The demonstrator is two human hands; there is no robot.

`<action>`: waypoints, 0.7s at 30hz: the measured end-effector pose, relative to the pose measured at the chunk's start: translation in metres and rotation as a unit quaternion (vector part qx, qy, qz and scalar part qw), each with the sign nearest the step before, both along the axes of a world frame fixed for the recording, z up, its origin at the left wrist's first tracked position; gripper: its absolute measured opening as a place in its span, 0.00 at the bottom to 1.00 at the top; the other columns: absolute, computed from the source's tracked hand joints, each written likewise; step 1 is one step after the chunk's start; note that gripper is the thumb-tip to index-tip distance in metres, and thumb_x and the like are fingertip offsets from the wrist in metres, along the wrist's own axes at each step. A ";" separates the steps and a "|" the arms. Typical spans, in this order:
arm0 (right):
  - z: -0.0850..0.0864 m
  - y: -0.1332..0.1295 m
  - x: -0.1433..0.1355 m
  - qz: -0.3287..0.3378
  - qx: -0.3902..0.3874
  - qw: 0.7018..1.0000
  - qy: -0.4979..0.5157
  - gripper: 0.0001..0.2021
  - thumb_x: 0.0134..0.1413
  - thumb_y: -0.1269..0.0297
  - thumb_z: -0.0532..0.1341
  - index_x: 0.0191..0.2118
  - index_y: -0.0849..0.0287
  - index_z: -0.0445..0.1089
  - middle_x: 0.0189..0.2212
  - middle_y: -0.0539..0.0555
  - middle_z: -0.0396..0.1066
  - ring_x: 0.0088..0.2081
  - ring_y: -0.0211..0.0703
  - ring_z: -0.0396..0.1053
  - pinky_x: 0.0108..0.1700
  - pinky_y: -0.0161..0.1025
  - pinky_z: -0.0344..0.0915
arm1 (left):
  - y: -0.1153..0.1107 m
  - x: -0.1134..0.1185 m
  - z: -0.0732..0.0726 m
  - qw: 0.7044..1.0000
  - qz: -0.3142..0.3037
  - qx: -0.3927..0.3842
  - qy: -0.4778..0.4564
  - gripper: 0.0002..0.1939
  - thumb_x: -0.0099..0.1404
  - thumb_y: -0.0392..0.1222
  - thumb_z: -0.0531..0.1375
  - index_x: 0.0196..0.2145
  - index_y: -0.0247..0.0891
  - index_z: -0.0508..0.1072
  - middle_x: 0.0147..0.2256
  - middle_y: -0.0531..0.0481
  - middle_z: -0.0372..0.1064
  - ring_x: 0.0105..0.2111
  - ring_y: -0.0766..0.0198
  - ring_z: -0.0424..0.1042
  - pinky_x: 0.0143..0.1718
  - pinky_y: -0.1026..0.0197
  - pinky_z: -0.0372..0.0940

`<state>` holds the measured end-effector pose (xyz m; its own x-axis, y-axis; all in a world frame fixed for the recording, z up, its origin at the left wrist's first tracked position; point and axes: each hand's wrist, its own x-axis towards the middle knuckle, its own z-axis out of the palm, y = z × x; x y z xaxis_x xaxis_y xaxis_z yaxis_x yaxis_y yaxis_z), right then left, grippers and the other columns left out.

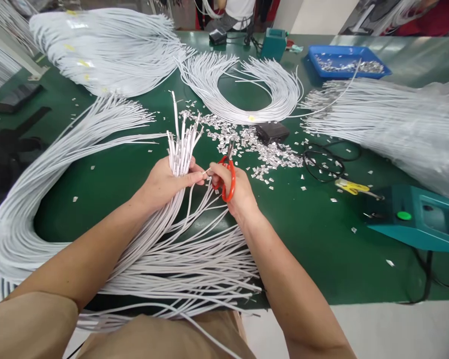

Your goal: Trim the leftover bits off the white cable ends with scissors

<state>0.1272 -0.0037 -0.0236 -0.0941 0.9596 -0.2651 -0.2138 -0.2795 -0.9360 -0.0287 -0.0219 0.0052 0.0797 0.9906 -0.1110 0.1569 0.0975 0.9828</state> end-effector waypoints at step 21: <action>0.007 -0.002 0.018 0.059 0.215 0.927 -0.302 0.11 0.52 0.59 0.61 0.24 0.59 0.67 0.27 0.50 0.70 0.28 0.36 0.61 0.33 0.36 0.57 | 0.008 -0.006 -0.005 0.995 -0.011 -0.071 -0.073 0.21 0.50 0.44 0.71 0.38 0.37 0.69 0.30 0.50 0.75 0.30 0.61 0.77 0.29 0.63 0.66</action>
